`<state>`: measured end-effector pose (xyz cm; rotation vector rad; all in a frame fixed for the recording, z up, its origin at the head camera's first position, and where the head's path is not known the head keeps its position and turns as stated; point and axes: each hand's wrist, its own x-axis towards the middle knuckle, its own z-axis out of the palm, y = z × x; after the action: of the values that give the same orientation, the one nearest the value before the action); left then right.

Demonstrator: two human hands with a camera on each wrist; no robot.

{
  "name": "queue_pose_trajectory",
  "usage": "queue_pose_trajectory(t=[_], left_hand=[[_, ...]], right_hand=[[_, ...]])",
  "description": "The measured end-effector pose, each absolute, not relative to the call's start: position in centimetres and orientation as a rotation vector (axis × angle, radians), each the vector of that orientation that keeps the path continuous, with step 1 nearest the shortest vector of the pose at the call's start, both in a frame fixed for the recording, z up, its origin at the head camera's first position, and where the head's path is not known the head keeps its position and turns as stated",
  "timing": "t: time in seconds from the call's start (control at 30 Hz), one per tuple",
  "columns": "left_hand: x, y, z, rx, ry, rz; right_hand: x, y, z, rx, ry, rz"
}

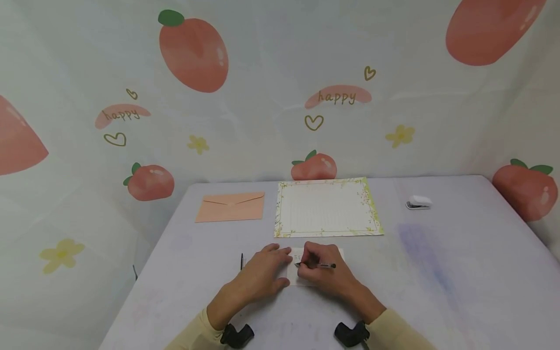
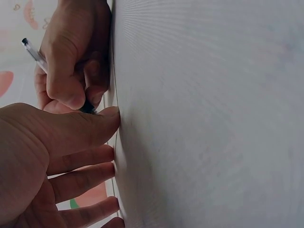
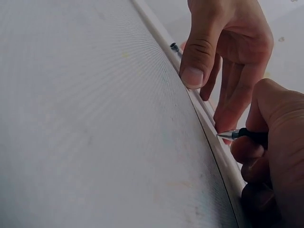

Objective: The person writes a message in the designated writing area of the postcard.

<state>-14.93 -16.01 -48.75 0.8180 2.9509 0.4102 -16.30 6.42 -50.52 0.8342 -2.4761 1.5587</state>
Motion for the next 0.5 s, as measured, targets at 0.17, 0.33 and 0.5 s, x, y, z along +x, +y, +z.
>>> queue_pose_trajectory(t=[0.17,0.33,0.5], left_hand=[[-13.8,-15.4,-45.4,0.805,2.932,0.369],[-13.6,-15.2,-45.0,0.769,2.916,0.376],[-13.6,-15.1,-45.0,0.751,2.916,0.355]], right_hand=[[-16.2,6.5,-50.4,0.83,-2.498,1.539],[-16.3,6.6,-50.3,0.803,-2.501,1.536],[-16.4,6.6,-50.4,0.796,-2.515,1.514]])
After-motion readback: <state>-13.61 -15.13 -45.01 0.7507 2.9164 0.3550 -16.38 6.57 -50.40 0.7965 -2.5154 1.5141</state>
